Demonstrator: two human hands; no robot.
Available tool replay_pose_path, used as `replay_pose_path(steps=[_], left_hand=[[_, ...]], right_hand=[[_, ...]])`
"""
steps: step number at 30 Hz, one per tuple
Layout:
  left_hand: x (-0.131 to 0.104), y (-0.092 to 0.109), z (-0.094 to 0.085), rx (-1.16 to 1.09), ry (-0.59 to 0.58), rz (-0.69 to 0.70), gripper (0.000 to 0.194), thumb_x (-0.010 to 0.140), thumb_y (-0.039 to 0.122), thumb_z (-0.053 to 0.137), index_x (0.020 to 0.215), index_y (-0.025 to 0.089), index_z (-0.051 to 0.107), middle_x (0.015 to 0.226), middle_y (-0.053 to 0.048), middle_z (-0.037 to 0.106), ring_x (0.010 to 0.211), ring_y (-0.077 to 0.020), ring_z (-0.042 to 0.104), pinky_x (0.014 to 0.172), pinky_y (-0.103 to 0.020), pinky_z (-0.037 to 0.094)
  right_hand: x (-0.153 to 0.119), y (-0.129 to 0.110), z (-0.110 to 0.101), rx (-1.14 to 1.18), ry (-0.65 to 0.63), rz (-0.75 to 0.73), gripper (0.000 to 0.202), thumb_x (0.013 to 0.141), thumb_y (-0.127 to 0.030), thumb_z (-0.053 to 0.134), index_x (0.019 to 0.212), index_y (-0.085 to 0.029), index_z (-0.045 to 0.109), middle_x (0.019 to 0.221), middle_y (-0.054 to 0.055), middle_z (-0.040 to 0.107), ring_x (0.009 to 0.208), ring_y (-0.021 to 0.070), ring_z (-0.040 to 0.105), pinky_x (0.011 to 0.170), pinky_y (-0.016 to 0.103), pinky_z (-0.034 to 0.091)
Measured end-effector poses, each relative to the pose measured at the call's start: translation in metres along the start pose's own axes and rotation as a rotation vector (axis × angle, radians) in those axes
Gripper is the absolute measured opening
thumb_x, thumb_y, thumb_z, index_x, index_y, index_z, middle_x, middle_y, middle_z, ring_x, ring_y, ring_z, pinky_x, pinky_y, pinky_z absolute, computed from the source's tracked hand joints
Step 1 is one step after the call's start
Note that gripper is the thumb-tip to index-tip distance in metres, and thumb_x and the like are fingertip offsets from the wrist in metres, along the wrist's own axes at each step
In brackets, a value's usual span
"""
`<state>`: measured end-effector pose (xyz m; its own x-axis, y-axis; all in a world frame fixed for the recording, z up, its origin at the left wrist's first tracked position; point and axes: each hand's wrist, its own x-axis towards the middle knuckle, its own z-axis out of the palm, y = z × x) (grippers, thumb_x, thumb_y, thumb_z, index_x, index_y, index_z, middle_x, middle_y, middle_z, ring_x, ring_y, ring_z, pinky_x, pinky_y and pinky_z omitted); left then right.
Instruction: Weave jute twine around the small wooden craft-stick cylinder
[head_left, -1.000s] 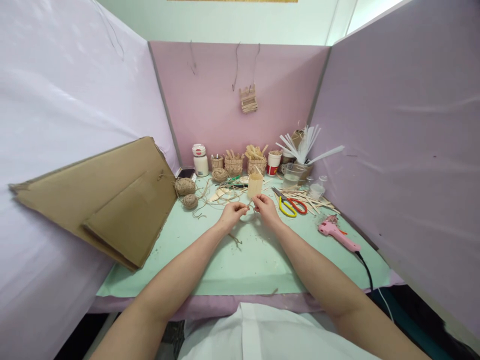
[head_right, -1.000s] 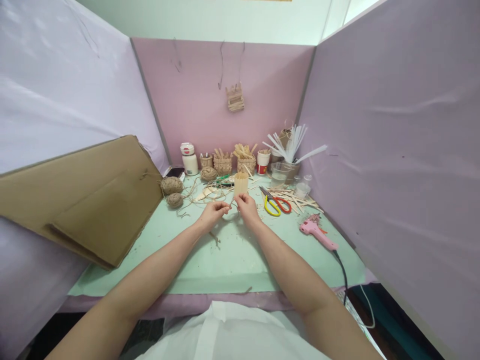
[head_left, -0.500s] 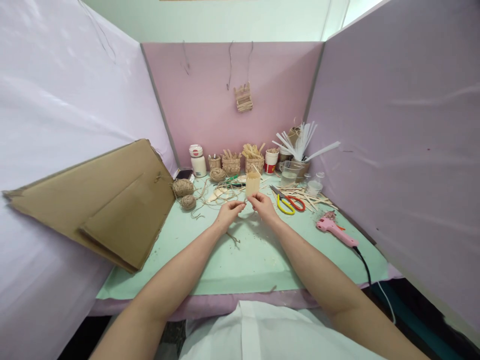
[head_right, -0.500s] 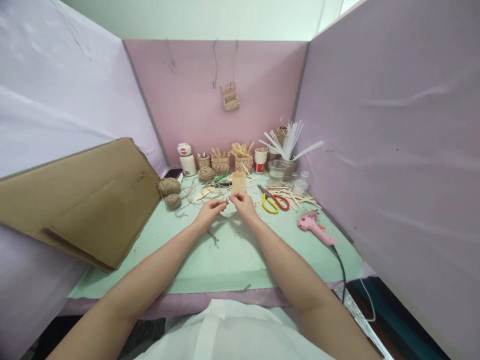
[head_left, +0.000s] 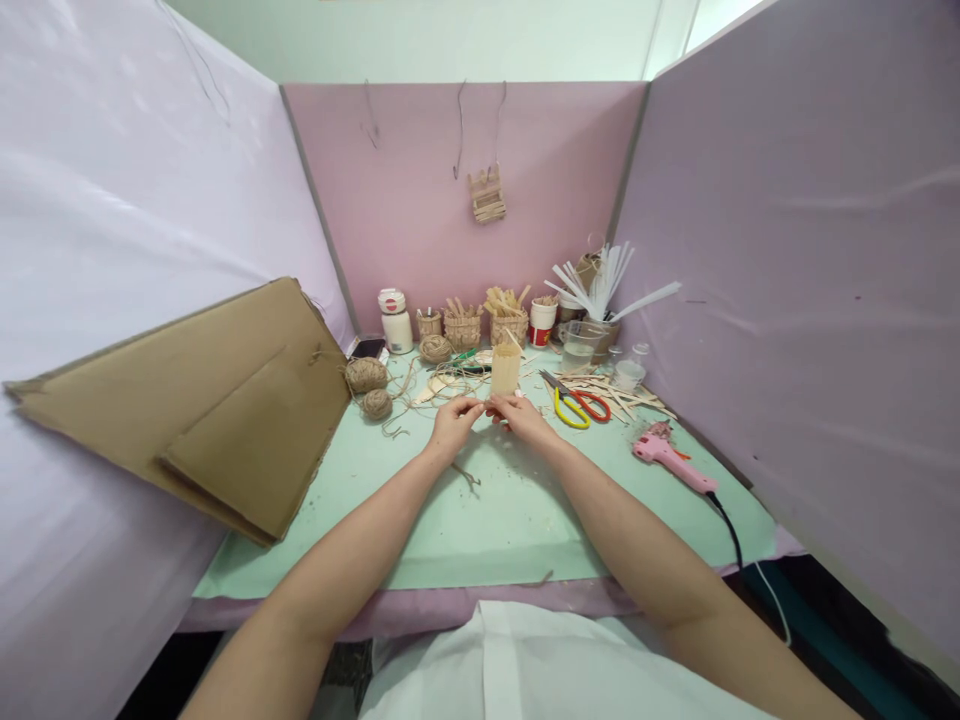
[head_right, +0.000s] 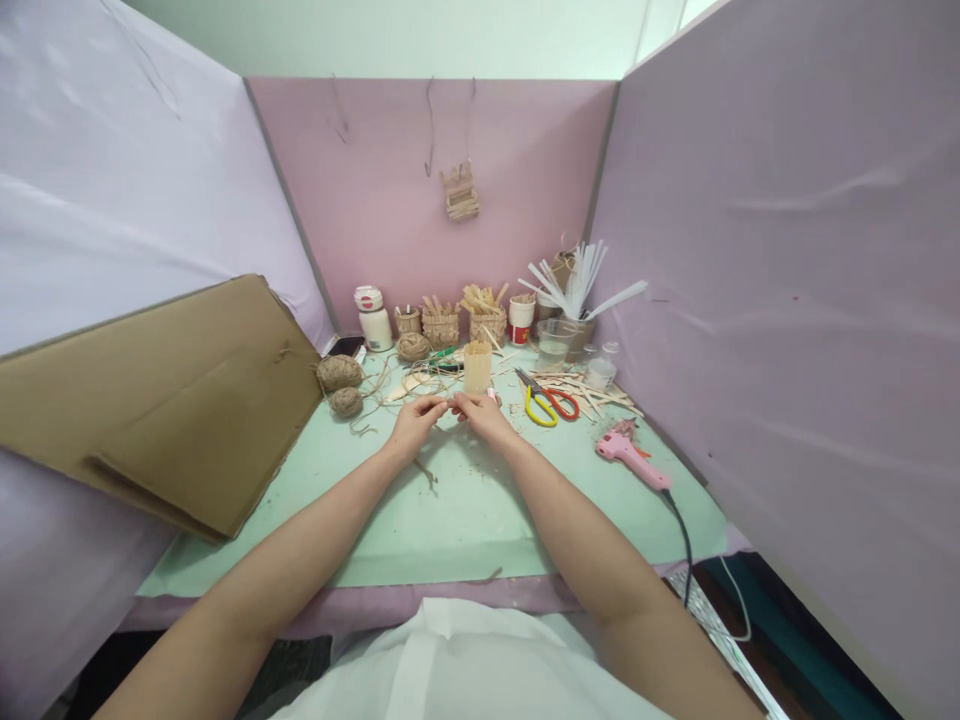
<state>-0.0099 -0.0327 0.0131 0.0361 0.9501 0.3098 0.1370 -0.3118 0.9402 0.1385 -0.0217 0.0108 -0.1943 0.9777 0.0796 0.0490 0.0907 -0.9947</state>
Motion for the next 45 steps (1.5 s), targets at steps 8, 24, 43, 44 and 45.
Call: replay_pose_path(steps=[8, 24, 43, 44, 45], left_hand=[[-0.004, 0.004, 0.003, -0.009, -0.086, -0.035, 0.019, 0.066, 0.035, 0.065, 0.066, 0.016, 0.067, 0.064, -0.001, 0.061, 0.065, -0.0134, 0.049, 0.064, -0.025, 0.037], [-0.002, -0.004, -0.001, -0.248, -0.297, -0.082, 0.029, 0.061, 0.041, 0.071, 0.067, 0.014, 0.064, 0.073, -0.002, 0.063, 0.075, -0.0139, 0.054, 0.076, -0.027, 0.039], [0.003, -0.009, -0.004, -0.057, -0.004, -0.078, 0.03, 0.067, 0.043, 0.063, 0.073, 0.013, 0.064, 0.06, 0.001, 0.056, 0.057, -0.0095, 0.045, 0.056, -0.023, 0.035], [0.004, -0.01, -0.005, -0.019, 0.028, -0.063, 0.029, 0.068, 0.042, 0.063, 0.072, 0.013, 0.065, 0.061, 0.001, 0.056, 0.058, -0.0099, 0.046, 0.057, -0.023, 0.036], [0.005, -0.01, -0.006, 0.017, 0.049, -0.043, 0.027, 0.068, 0.041, 0.062, 0.071, 0.013, 0.065, 0.061, 0.0, 0.057, 0.059, -0.0104, 0.047, 0.058, -0.023, 0.036]], right_hand=[[0.0, 0.002, -0.001, 0.283, -0.096, 0.063, 0.027, 0.061, -0.039, 0.072, 0.076, -0.019, 0.062, 0.071, 0.0, 0.06, 0.065, 0.0108, 0.054, 0.053, 0.02, 0.039], [-0.001, -0.002, 0.0, 0.625, -0.207, 0.271, 0.016, 0.082, -0.022, 0.057, 0.068, -0.016, 0.051, 0.059, -0.002, 0.051, 0.053, 0.0055, 0.048, 0.05, 0.015, 0.041], [-0.002, 0.001, 0.006, -0.176, 0.076, 0.027, 0.036, 0.083, -0.046, 0.046, 0.062, -0.017, 0.052, 0.046, -0.003, 0.044, 0.044, 0.0091, 0.037, 0.044, 0.022, 0.028], [-0.003, 0.001, 0.007, -0.244, 0.11, -0.098, 0.033, 0.08, -0.045, 0.049, 0.062, -0.017, 0.053, 0.05, -0.003, 0.047, 0.048, 0.0099, 0.04, 0.047, 0.023, 0.031], [-0.005, 0.0, 0.007, -0.289, 0.135, -0.213, 0.029, 0.078, -0.043, 0.053, 0.065, -0.017, 0.054, 0.054, -0.002, 0.05, 0.052, 0.0107, 0.043, 0.051, 0.023, 0.033]])
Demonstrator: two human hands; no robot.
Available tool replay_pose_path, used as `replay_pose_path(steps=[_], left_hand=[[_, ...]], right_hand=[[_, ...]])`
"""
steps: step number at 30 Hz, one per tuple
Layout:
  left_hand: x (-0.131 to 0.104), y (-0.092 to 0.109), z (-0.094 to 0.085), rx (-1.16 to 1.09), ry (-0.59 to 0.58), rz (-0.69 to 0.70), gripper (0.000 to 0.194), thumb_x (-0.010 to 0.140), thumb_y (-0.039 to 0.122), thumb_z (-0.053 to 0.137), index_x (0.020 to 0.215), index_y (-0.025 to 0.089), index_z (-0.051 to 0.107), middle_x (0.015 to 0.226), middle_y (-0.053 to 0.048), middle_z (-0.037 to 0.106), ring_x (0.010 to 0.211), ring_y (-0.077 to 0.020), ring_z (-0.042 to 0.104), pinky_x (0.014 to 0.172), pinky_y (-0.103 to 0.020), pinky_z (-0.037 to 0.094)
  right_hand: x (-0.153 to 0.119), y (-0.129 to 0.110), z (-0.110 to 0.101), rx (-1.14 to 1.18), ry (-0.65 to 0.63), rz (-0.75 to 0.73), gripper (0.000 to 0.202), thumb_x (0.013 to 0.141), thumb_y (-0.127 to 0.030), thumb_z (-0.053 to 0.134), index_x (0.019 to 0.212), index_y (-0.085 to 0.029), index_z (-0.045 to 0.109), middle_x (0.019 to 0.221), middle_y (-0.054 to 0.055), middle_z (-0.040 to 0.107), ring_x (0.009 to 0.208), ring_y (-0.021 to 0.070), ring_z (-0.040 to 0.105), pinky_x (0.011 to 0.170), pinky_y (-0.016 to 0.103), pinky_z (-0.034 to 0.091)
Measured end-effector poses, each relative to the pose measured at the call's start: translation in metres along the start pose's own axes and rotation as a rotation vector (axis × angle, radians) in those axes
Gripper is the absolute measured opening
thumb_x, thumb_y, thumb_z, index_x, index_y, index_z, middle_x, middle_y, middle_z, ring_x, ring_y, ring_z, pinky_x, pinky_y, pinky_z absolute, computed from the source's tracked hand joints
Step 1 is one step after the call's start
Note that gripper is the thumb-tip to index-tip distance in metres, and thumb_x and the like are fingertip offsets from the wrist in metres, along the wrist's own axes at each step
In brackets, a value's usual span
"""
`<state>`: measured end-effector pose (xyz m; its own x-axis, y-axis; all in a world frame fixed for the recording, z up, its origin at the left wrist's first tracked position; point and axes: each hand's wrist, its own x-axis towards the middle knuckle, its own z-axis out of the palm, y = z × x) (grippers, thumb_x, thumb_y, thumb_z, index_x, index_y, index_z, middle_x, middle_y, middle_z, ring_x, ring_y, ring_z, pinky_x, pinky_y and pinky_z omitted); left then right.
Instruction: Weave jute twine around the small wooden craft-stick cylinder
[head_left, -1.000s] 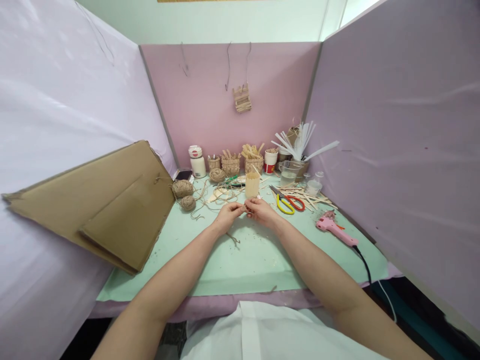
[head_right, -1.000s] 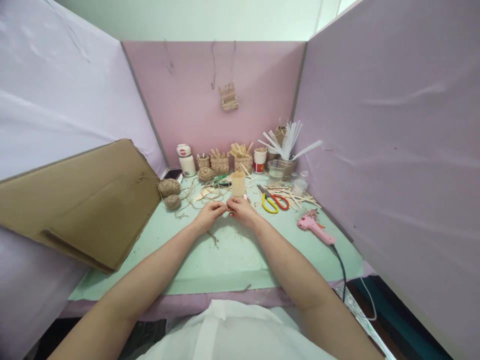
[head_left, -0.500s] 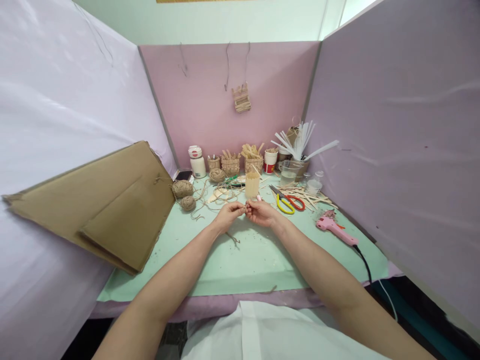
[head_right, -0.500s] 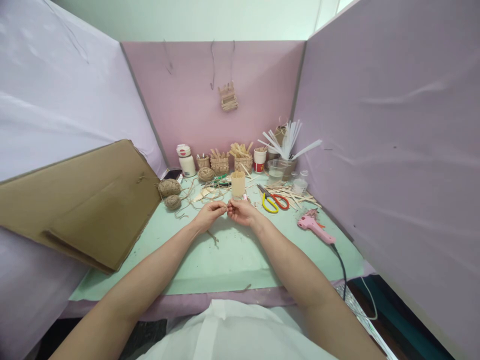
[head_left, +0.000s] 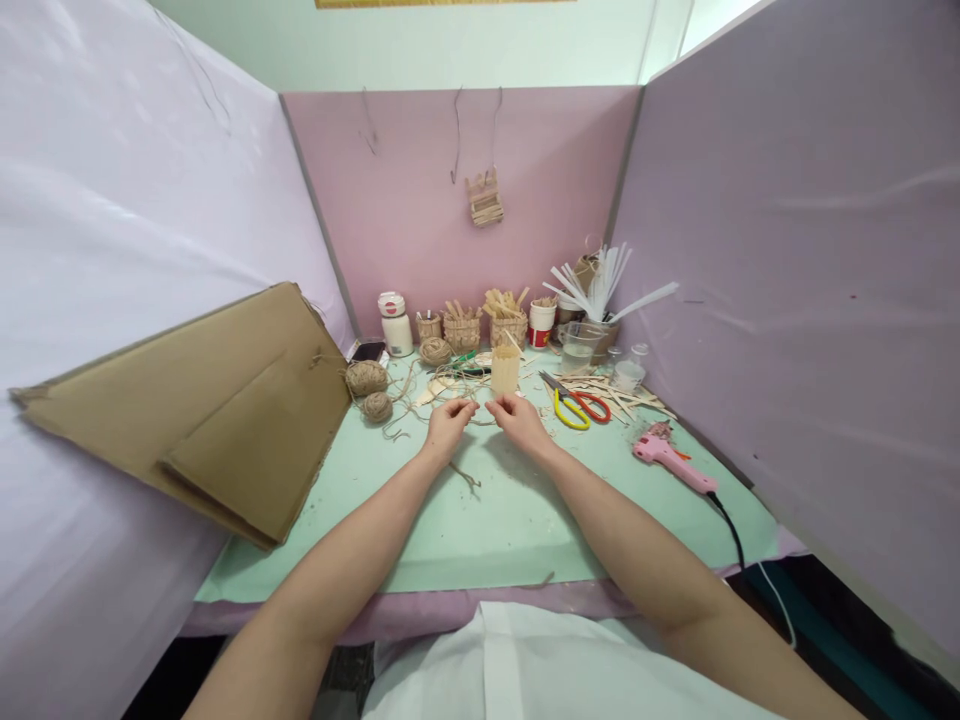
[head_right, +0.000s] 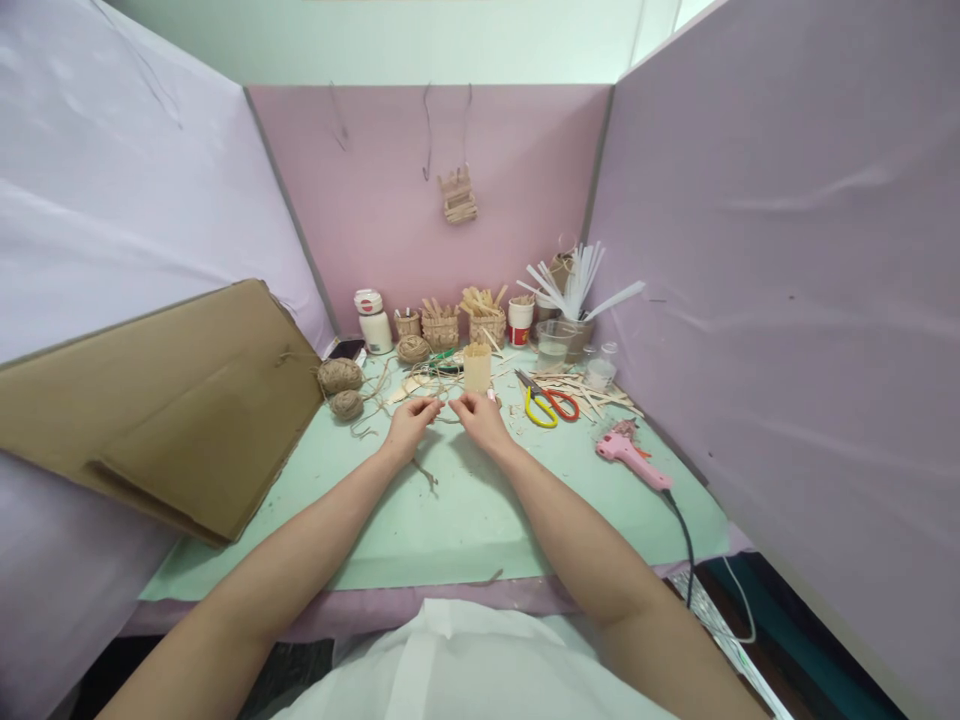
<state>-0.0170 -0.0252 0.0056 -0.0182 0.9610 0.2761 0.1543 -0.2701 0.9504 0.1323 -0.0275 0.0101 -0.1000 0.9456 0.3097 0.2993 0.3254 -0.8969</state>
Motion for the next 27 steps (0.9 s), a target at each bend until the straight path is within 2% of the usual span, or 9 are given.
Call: replay_pose_path(steps=[2, 4, 8, 15, 23, 27], left_hand=[[0.0004, -0.0012, -0.0007, 0.049, 0.016, 0.043, 0.025, 0.07, 0.039, 0.061, 0.069, 0.014, 0.065, 0.064, -0.001, 0.06, 0.063, -0.0116, 0.05, 0.061, -0.024, 0.039], [0.0001, -0.0029, -0.0001, 0.083, 0.016, 0.076, 0.023, 0.071, 0.036, 0.06, 0.072, 0.014, 0.066, 0.069, -0.002, 0.063, 0.067, -0.0128, 0.053, 0.065, -0.024, 0.041], [-0.002, -0.0049, 0.0023, 0.169, 0.001, 0.134, 0.019, 0.074, 0.03, 0.058, 0.076, 0.014, 0.068, 0.076, -0.004, 0.066, 0.071, -0.0141, 0.056, 0.069, -0.025, 0.042], [-0.005, -0.0019, 0.0039, 0.278, -0.012, 0.23, 0.017, 0.077, 0.025, 0.056, 0.079, 0.016, 0.07, 0.076, -0.004, 0.067, 0.072, -0.0143, 0.057, 0.068, -0.026, 0.043], [-0.0031, -0.0005, 0.0075, 0.296, -0.008, 0.143, 0.018, 0.075, 0.022, 0.054, 0.078, 0.015, 0.07, 0.076, -0.004, 0.067, 0.072, -0.015, 0.058, 0.069, -0.026, 0.043], [-0.0036, 0.0005, 0.0073, 0.252, -0.035, 0.096, 0.019, 0.073, 0.027, 0.055, 0.074, 0.014, 0.069, 0.069, -0.003, 0.065, 0.068, -0.015, 0.056, 0.067, -0.027, 0.042]], right_hand=[[-0.0015, -0.0015, 0.0, -0.059, 0.049, -0.175, 0.022, 0.075, -0.039, 0.057, 0.073, -0.017, 0.057, 0.065, -0.001, 0.055, 0.06, 0.0118, 0.047, 0.058, 0.025, 0.037], [-0.0026, -0.0015, -0.0001, -0.123, 0.066, -0.289, 0.019, 0.075, -0.036, 0.058, 0.08, -0.018, 0.058, 0.075, 0.001, 0.057, 0.065, 0.0123, 0.048, 0.063, 0.025, 0.039], [-0.0036, 0.001, -0.0009, -0.207, 0.074, -0.384, 0.014, 0.079, -0.031, 0.055, 0.083, -0.019, 0.059, 0.084, 0.004, 0.056, 0.069, 0.0131, 0.049, 0.064, 0.026, 0.04], [-0.0031, 0.0009, -0.001, -0.217, 0.062, -0.379, 0.008, 0.079, -0.024, 0.051, 0.077, -0.019, 0.057, 0.081, 0.003, 0.055, 0.069, 0.0131, 0.048, 0.066, 0.026, 0.039], [0.0023, 0.0056, 0.0033, -0.118, -0.032, -0.265, 0.011, 0.077, -0.025, 0.046, 0.07, -0.018, 0.051, 0.072, 0.0, 0.051, 0.067, 0.0125, 0.045, 0.063, 0.025, 0.036], [0.0028, 0.0049, 0.0016, -0.138, 0.02, -0.232, 0.01, 0.076, -0.024, 0.047, 0.071, -0.018, 0.053, 0.073, 0.0, 0.054, 0.071, 0.0136, 0.047, 0.069, 0.027, 0.037]])
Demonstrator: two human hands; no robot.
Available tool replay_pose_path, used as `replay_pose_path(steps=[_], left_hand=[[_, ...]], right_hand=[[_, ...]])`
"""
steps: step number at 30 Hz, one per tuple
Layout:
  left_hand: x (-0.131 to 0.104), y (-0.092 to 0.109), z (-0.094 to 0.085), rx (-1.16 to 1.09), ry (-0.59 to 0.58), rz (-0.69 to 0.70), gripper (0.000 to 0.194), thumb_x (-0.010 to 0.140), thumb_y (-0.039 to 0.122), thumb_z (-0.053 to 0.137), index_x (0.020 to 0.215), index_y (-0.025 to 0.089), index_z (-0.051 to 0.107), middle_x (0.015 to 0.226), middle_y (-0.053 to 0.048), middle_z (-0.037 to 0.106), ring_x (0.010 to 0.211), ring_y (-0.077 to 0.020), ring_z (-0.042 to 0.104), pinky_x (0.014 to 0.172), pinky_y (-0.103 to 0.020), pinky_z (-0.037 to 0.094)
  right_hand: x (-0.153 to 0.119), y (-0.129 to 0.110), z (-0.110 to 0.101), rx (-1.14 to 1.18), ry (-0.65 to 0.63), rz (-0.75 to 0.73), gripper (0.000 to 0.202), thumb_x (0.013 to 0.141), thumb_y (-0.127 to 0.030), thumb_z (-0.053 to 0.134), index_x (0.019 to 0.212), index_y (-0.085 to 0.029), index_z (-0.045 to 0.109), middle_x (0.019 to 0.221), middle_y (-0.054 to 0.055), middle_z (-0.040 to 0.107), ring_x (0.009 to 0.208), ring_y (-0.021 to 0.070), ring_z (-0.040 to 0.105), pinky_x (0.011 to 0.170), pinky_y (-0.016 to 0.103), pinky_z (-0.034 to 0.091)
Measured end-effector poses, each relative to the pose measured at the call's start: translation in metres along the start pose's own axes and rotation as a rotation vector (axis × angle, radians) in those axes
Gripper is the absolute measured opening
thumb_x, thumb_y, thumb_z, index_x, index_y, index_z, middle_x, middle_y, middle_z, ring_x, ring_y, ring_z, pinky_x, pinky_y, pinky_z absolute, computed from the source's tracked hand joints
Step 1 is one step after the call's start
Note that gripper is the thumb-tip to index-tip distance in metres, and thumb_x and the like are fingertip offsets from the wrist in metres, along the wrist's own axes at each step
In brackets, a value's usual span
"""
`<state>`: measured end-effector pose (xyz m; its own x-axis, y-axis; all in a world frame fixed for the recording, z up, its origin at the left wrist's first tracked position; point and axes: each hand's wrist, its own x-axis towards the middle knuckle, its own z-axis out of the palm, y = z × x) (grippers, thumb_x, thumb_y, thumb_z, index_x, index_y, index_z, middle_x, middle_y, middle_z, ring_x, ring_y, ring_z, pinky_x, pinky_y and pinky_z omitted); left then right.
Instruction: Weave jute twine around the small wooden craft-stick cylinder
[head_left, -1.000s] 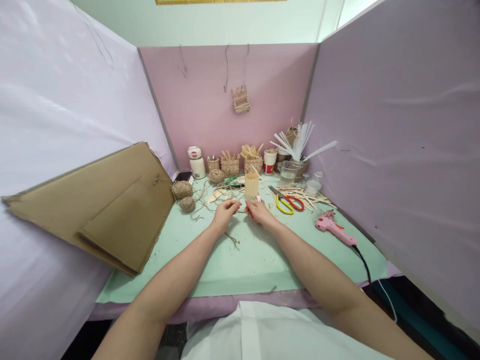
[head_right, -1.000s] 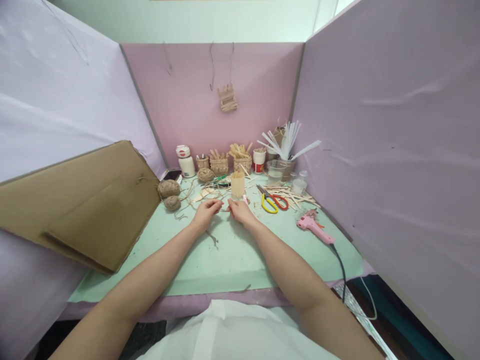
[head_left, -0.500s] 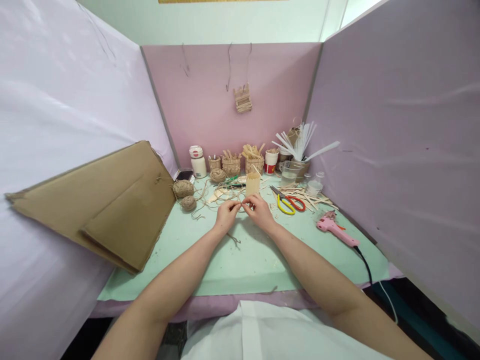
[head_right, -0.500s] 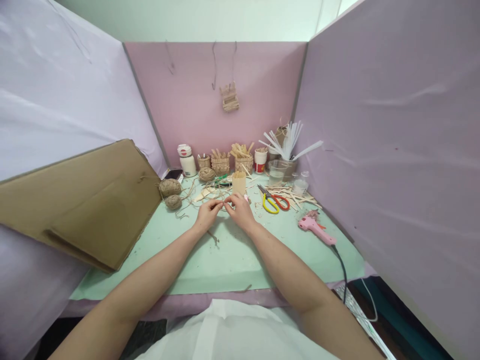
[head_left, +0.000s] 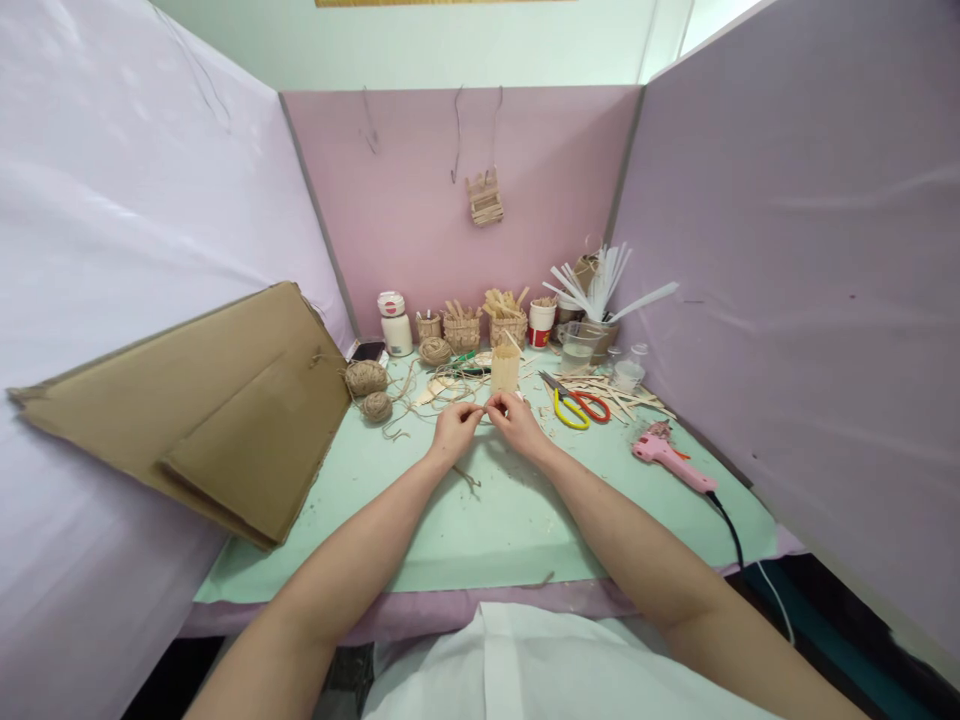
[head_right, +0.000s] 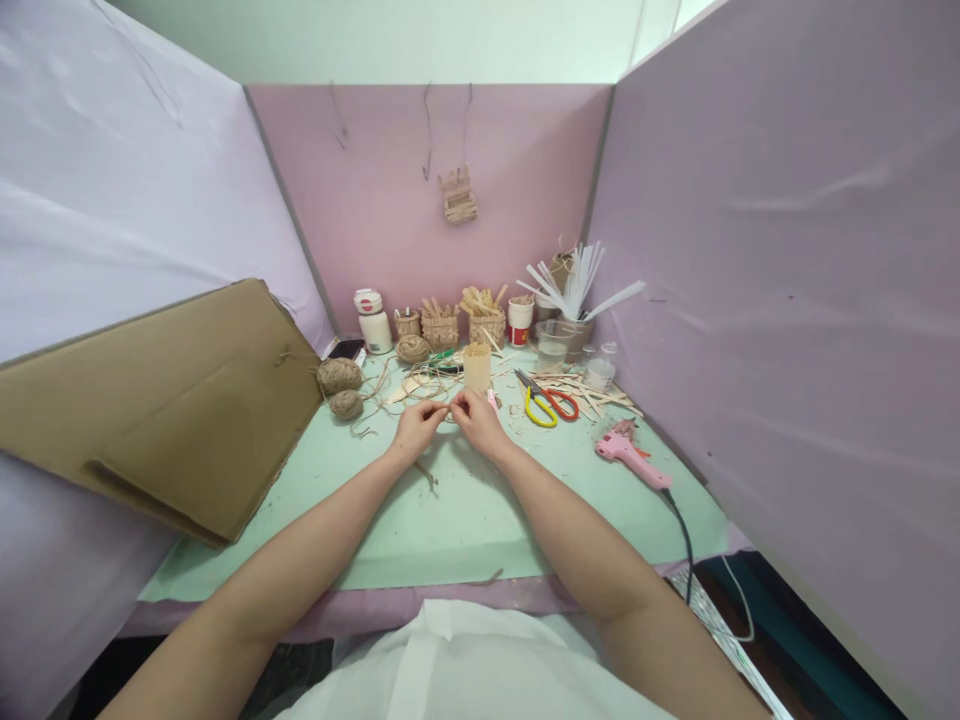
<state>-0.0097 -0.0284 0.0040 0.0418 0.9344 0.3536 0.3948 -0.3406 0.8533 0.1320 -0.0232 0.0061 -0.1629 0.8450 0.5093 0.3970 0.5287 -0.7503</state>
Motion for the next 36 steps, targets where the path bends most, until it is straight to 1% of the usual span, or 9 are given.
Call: replay_pose_path(steps=[3, 6, 10, 14, 18, 21, 26, 33, 36], left_hand=[[-0.0006, -0.0002, -0.0002, -0.074, -0.005, -0.055, 0.019, 0.07, 0.029, 0.057, 0.072, 0.014, 0.068, 0.069, -0.003, 0.065, 0.068, -0.015, 0.055, 0.066, -0.026, 0.042], [-0.0008, -0.0004, -0.0004, -0.131, 0.02, -0.095, 0.019, 0.069, 0.029, 0.057, 0.071, 0.014, 0.068, 0.071, -0.003, 0.066, 0.07, -0.0151, 0.056, 0.067, -0.026, 0.042], [-0.0009, -0.0003, -0.0009, -0.123, 0.029, -0.097, 0.02, 0.07, 0.031, 0.058, 0.071, 0.014, 0.068, 0.071, -0.003, 0.065, 0.069, -0.015, 0.055, 0.067, -0.026, 0.041], [-0.0018, -0.0009, 0.0004, -0.086, 0.021, -0.077, 0.021, 0.071, 0.031, 0.057, 0.073, 0.013, 0.068, 0.072, -0.004, 0.066, 0.07, -0.0155, 0.056, 0.067, -0.027, 0.042], [-0.0032, -0.0013, 0.0023, -0.012, 0.028, -0.047, 0.02, 0.073, 0.029, 0.056, 0.075, 0.013, 0.069, 0.074, -0.005, 0.067, 0.07, -0.0157, 0.057, 0.067, -0.027, 0.042], [-0.0044, -0.0002, 0.0021, 0.085, 0.037, 0.019, 0.018, 0.075, 0.024, 0.054, 0.077, 0.015, 0.07, 0.076, -0.005, 0.068, 0.071, -0.0155, 0.057, 0.069, -0.027, 0.042], [-0.0061, 0.0023, 0.0002, 0.192, 0.01, 0.132, 0.018, 0.077, 0.021, 0.053, 0.08, 0.017, 0.071, 0.079, -0.005, 0.067, 0.077, -0.0162, 0.057, 0.073, -0.028, 0.042], [-0.0078, 0.0007, 0.0008, 0.211, 0.01, 0.148, 0.018, 0.079, 0.024, 0.053, 0.077, 0.017, 0.069, 0.075, -0.004, 0.065, 0.072, -0.0147, 0.054, 0.07, -0.027, 0.04], [-0.0082, 0.0011, 0.0004, 0.206, 0.009, 0.153, 0.018, 0.079, 0.025, 0.053, 0.076, 0.017, 0.069, 0.076, -0.004, 0.066, 0.073, -0.0151, 0.055, 0.07, -0.027, 0.04]], right_hand=[[-0.0001, -0.0012, -0.0018, 0.008, 0.04, 0.024, 0.012, 0.077, -0.026, 0.046, 0.074, -0.018, 0.055, 0.076, 0.001, 0.057, 0.075, 0.0145, 0.05, 0.071, 0.027, 0.038], [-0.0004, -0.0021, -0.0021, 0.06, 0.06, 0.059, 0.015, 0.077, -0.028, 0.047, 0.077, -0.018, 0.058, 0.081, 0.002, 0.059, 0.076, 0.0144, 0.051, 0.073, 0.028, 0.04], [-0.0007, -0.0033, -0.0001, 0.104, 0.038, 0.107, 0.015, 0.073, -0.03, 0.052, 0.074, -0.017, 0.059, 0.075, 0.002, 0.06, 0.069, 0.0133, 0.051, 0.068, 0.027, 0.041], [-0.0005, -0.0033, 0.0013, 0.142, 0.019, 0.103, 0.014, 0.07, -0.029, 0.053, 0.072, -0.016, 0.059, 0.072, 0.002, 0.06, 0.067, 0.0128, 0.052, 0.067, 0.026, 0.041], [-0.0003, -0.0019, 0.0017, 0.14, 0.015, 0.15, 0.013, 0.07, -0.027, 0.051, 0.071, -0.016, 0.058, 0.071, 0.001, 0.06, 0.068, 0.0133, 0.053, 0.067, 0.026, 0.041], [0.0001, -0.0002, 0.0026, 0.124, 0.007, 0.181, 0.012, 0.07, -0.026, 0.05, 0.069, -0.016, 0.058, 0.068, 0.0, 0.059, 0.066, 0.0134, 0.052, 0.065, 0.026, 0.04], [0.0018, 0.0028, 0.0033, 0.127, -0.003, 0.211, 0.013, 0.068, -0.026, 0.05, 0.065, -0.016, 0.058, 0.066, 0.0, 0.058, 0.065, 0.0128, 0.051, 0.064, 0.025, 0.039], [0.001, 0.0013, 0.0037, 0.171, 0.006, 0.293, 0.018, 0.067, -0.03, 0.05, 0.066, -0.016, 0.06, 0.064, 0.0, 0.059, 0.064, 0.0136, 0.052, 0.063, 0.026, 0.04], [0.0006, 0.0008, 0.0042, 0.187, 0.013, 0.314, 0.019, 0.067, -0.031, 0.051, 0.066, -0.015, 0.062, 0.066, 0.001, 0.061, 0.065, 0.0139, 0.053, 0.063, 0.026, 0.041]])
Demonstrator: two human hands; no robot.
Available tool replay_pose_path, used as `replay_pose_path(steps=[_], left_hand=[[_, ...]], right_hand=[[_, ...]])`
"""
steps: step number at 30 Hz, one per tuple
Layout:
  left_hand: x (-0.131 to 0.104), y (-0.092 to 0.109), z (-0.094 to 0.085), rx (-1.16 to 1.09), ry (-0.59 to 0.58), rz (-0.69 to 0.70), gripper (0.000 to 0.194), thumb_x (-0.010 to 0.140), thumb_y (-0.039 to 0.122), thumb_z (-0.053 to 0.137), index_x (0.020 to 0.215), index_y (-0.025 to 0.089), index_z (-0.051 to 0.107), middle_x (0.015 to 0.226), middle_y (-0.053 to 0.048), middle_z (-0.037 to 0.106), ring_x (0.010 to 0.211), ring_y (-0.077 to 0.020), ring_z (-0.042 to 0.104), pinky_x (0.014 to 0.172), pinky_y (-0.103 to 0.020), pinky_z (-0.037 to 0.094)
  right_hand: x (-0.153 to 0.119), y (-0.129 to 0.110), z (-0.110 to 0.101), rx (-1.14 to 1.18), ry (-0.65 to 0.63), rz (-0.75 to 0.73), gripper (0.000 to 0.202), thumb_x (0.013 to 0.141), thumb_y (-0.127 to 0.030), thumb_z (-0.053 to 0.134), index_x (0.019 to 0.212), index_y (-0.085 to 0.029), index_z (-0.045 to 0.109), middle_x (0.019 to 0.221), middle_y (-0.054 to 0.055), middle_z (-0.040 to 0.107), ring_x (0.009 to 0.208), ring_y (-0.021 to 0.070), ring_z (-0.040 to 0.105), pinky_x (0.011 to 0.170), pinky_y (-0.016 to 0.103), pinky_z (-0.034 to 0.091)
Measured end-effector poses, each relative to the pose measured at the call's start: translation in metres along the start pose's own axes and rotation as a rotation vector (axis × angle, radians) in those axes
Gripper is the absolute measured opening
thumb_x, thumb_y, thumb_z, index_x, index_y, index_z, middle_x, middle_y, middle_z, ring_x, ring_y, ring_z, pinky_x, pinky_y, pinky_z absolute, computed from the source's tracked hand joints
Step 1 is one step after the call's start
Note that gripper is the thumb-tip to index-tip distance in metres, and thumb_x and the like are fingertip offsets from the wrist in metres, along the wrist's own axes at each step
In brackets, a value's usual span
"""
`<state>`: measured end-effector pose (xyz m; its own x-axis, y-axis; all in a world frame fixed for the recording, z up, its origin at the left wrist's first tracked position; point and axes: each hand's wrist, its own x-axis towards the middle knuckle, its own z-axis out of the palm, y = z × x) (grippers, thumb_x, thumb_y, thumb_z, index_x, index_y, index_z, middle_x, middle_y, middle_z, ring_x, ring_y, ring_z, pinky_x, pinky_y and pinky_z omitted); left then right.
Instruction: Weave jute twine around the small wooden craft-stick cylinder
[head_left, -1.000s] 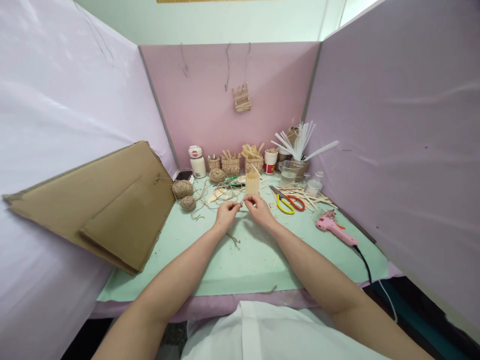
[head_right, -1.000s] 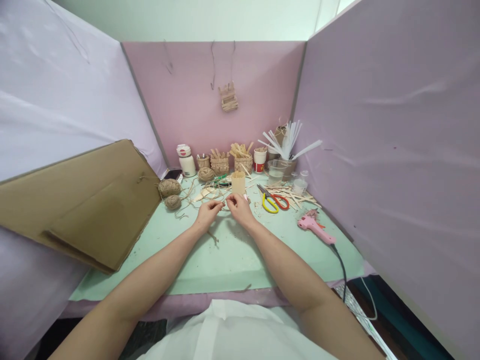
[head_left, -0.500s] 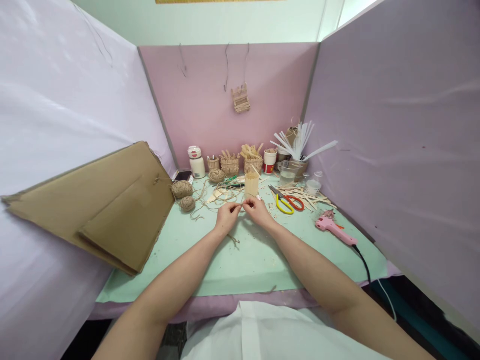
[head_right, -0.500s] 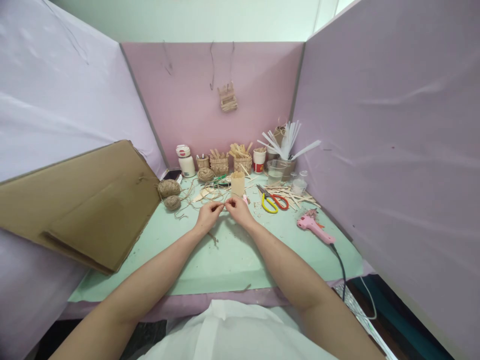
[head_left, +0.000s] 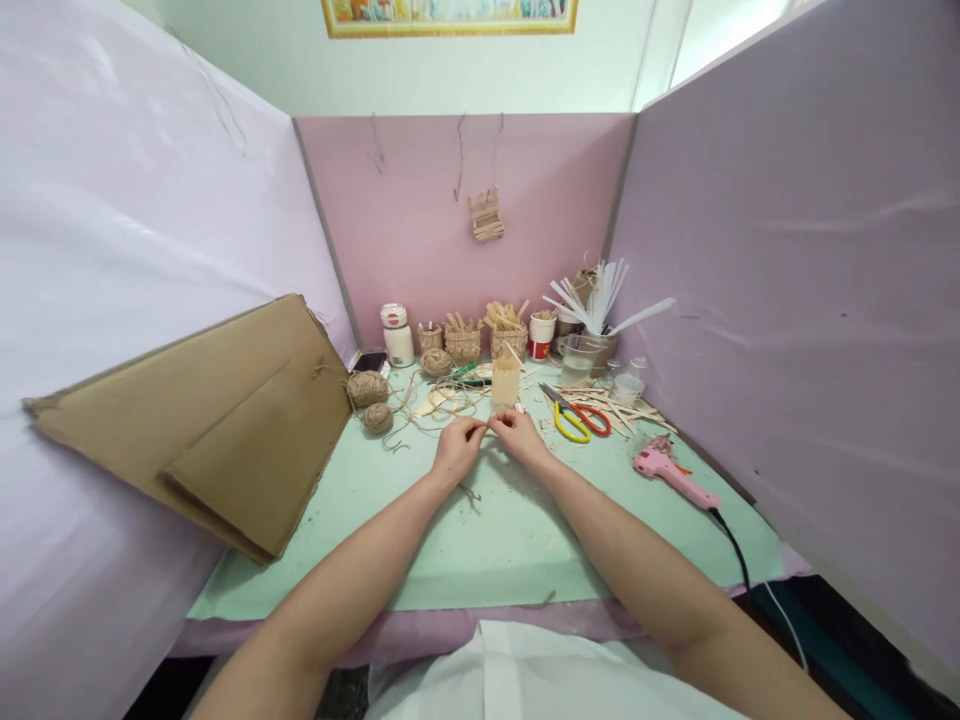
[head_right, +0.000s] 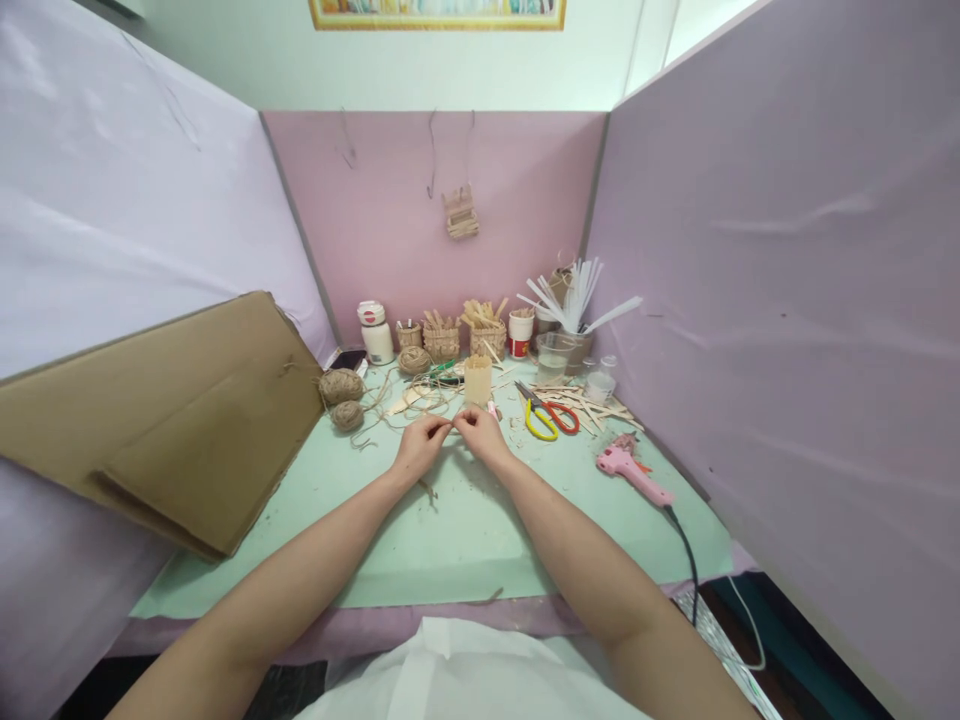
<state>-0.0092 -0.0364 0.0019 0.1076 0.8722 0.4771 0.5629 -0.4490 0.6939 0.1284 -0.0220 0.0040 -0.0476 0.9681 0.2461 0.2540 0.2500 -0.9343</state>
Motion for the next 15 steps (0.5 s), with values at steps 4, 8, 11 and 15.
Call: replay_pose_path(steps=[4, 8, 11, 15], left_hand=[[0.0001, 0.0022, -0.0014, -0.045, -0.004, -0.012, 0.018, 0.079, 0.024, 0.052, 0.076, 0.018, 0.068, 0.077, -0.004, 0.066, 0.076, -0.0159, 0.056, 0.072, -0.028, 0.041], [0.0003, 0.0027, -0.0008, -0.04, -0.006, -0.045, 0.018, 0.078, 0.024, 0.052, 0.074, 0.017, 0.068, 0.075, -0.004, 0.065, 0.074, -0.0153, 0.056, 0.071, -0.028, 0.041], [0.0001, 0.0028, 0.0, -0.04, 0.027, -0.056, 0.017, 0.077, 0.025, 0.054, 0.075, 0.016, 0.068, 0.073, -0.004, 0.065, 0.071, -0.0146, 0.055, 0.068, -0.027, 0.041], [-0.0006, 0.0036, -0.0005, -0.03, 0.073, -0.031, 0.015, 0.076, 0.025, 0.056, 0.075, 0.017, 0.069, 0.072, -0.003, 0.063, 0.069, -0.0139, 0.054, 0.067, -0.027, 0.041]], right_hand=[[0.0003, 0.001, 0.0008, 0.056, -0.013, 0.009, 0.019, 0.067, -0.032, 0.052, 0.069, -0.016, 0.064, 0.068, 0.002, 0.063, 0.067, 0.0148, 0.055, 0.062, 0.026, 0.042], [0.0009, 0.0012, 0.001, 0.076, 0.0, -0.019, 0.018, 0.067, -0.032, 0.055, 0.07, -0.017, 0.065, 0.073, 0.004, 0.066, 0.072, 0.017, 0.058, 0.068, 0.029, 0.045], [0.0011, 0.0007, 0.001, 0.046, 0.028, -0.065, 0.018, 0.067, -0.032, 0.056, 0.07, -0.017, 0.065, 0.079, 0.006, 0.068, 0.077, 0.0184, 0.06, 0.075, 0.032, 0.045], [0.0008, 0.0008, 0.0022, 0.015, 0.025, -0.126, 0.018, 0.068, -0.032, 0.056, 0.07, -0.017, 0.066, 0.08, 0.006, 0.068, 0.079, 0.019, 0.061, 0.077, 0.033, 0.045]])
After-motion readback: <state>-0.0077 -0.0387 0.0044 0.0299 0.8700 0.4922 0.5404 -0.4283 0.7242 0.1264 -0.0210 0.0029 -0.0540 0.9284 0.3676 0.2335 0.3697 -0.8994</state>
